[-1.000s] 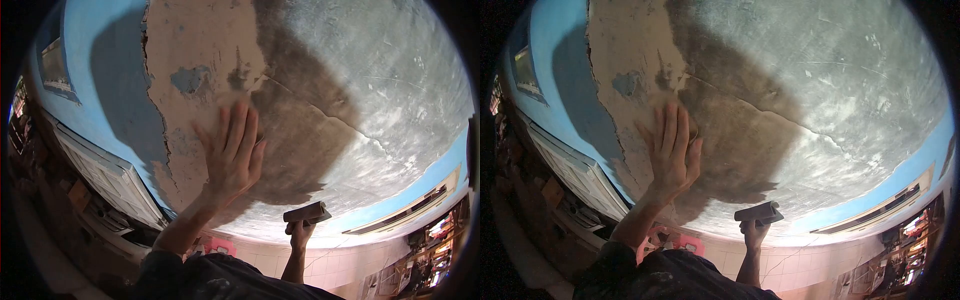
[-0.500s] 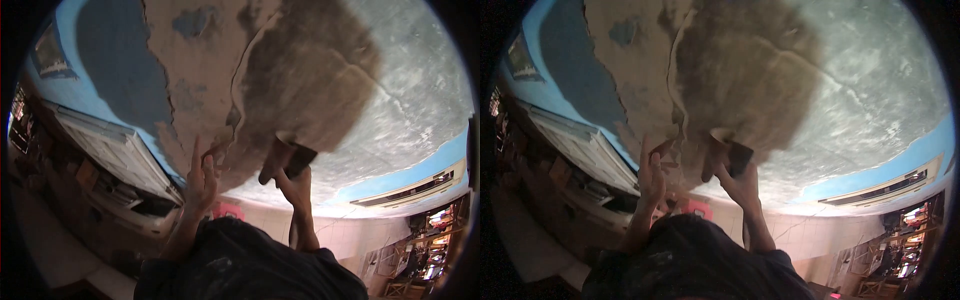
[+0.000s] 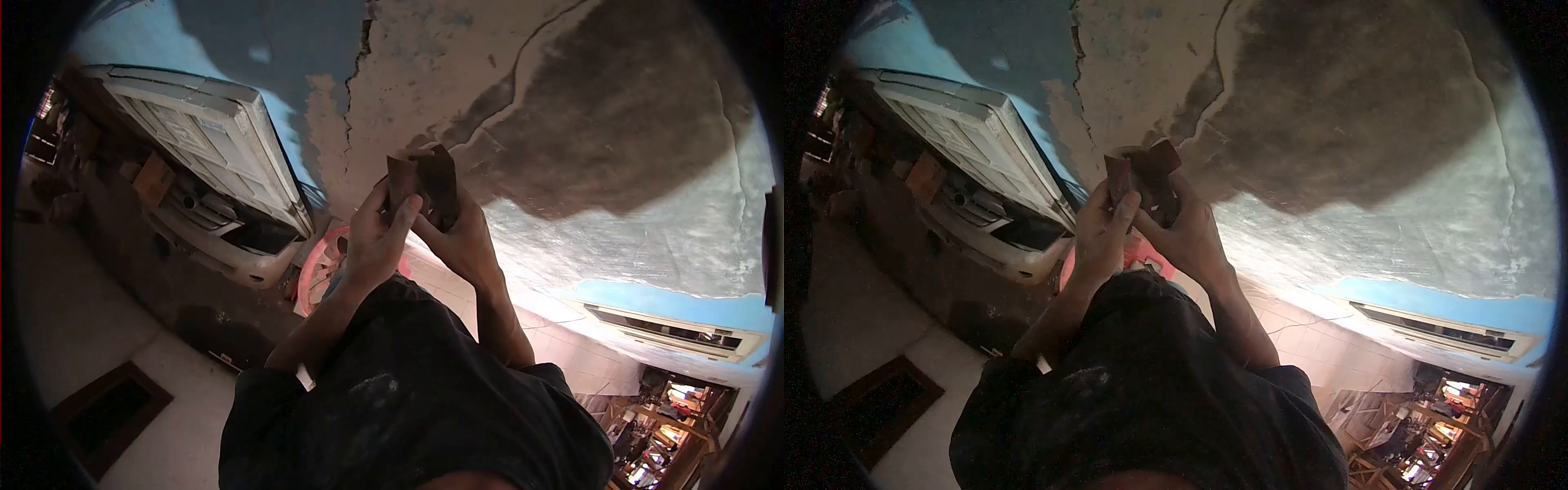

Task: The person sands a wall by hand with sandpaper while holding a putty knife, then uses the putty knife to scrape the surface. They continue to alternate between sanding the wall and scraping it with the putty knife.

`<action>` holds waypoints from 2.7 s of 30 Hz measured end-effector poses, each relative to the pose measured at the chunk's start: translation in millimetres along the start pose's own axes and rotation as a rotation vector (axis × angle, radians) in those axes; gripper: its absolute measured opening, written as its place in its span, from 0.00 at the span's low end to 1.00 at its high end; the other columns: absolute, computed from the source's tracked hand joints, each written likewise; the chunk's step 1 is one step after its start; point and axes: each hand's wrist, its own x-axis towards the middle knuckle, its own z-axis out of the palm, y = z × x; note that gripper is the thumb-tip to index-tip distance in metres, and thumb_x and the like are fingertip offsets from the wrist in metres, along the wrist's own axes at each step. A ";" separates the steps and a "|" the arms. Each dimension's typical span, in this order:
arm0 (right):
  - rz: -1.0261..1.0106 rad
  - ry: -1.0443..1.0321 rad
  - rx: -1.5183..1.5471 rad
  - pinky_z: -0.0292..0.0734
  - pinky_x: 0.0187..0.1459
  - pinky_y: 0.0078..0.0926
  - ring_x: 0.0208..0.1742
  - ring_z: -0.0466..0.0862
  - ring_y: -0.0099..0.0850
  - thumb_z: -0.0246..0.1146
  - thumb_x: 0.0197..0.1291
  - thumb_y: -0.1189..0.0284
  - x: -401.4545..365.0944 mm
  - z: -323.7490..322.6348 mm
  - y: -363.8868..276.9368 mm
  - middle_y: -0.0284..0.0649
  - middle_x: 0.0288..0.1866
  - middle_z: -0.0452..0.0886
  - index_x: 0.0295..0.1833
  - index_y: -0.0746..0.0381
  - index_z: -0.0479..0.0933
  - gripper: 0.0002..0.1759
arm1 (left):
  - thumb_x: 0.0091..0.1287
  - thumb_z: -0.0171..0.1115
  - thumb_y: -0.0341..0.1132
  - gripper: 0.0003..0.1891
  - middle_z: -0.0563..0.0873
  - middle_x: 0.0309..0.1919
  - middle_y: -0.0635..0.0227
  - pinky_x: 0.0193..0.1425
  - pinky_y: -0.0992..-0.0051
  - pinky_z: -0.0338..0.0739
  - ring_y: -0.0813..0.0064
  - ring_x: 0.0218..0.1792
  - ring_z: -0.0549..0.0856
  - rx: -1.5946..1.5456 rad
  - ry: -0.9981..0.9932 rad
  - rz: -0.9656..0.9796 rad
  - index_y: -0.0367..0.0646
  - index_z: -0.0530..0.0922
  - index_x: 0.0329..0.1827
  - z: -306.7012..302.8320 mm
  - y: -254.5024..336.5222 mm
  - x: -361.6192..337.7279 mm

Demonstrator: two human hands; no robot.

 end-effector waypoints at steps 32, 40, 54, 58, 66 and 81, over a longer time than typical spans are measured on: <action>-0.182 0.190 0.299 0.74 0.44 0.24 0.48 0.78 0.27 0.69 0.56 0.77 -15.0 29.5 44.5 0.42 0.48 0.74 0.51 0.67 0.67 0.21 | 0.78 0.42 0.40 0.17 0.80 0.42 0.66 0.47 0.75 0.75 0.76 0.43 0.80 0.129 0.090 -0.082 0.38 0.73 0.57 -41.3 -14.1 14.4; -0.343 0.368 0.287 0.74 0.53 0.29 0.58 0.73 0.31 0.77 0.48 0.75 -8.5 63.9 13.2 0.43 0.55 0.66 0.63 0.61 0.50 0.46 | 0.73 0.53 0.38 0.17 0.80 0.47 0.54 0.51 0.64 0.74 0.56 0.45 0.80 0.869 -0.037 0.554 0.37 0.72 0.59 -19.4 -18.8 23.0; -0.659 0.682 0.260 0.77 0.43 0.23 0.45 0.79 0.25 0.59 0.63 0.84 9.7 -13.9 -3.4 0.48 0.59 0.74 0.62 0.67 0.68 0.21 | 0.62 0.67 0.33 0.30 0.78 0.56 0.50 0.60 0.61 0.73 0.55 0.58 0.78 0.566 -0.129 0.691 0.34 0.69 0.66 -9.2 1.8 28.9; -0.926 0.898 -0.590 0.79 0.34 0.21 0.41 0.83 0.27 0.63 0.59 0.85 1.4 -95.6 -72.2 0.48 0.55 0.78 0.60 0.66 0.73 0.22 | 0.64 0.65 0.31 0.20 0.82 0.50 0.52 0.55 0.69 0.79 0.60 0.51 0.83 0.486 0.011 0.646 0.33 0.76 0.58 -22.6 8.8 41.7; -1.483 1.060 -1.051 0.78 0.34 0.23 0.38 0.78 0.30 0.76 0.45 0.74 49.8 -169.9 -188.6 0.35 0.43 0.79 0.49 0.57 0.82 0.21 | 0.69 0.61 0.38 0.15 0.83 0.45 0.54 0.45 0.71 0.80 0.61 0.44 0.84 0.471 0.128 0.762 0.36 0.80 0.51 -26.3 17.1 60.2; -1.468 1.103 -1.505 0.68 0.39 0.22 0.43 0.72 0.25 0.69 0.51 0.70 69.2 -181.1 -209.1 0.27 0.53 0.81 0.51 0.53 0.85 0.18 | 0.70 0.59 0.44 0.17 0.83 0.43 0.54 0.50 0.67 0.76 0.59 0.45 0.83 0.342 0.152 0.670 0.37 0.81 0.47 -37.7 -8.6 78.0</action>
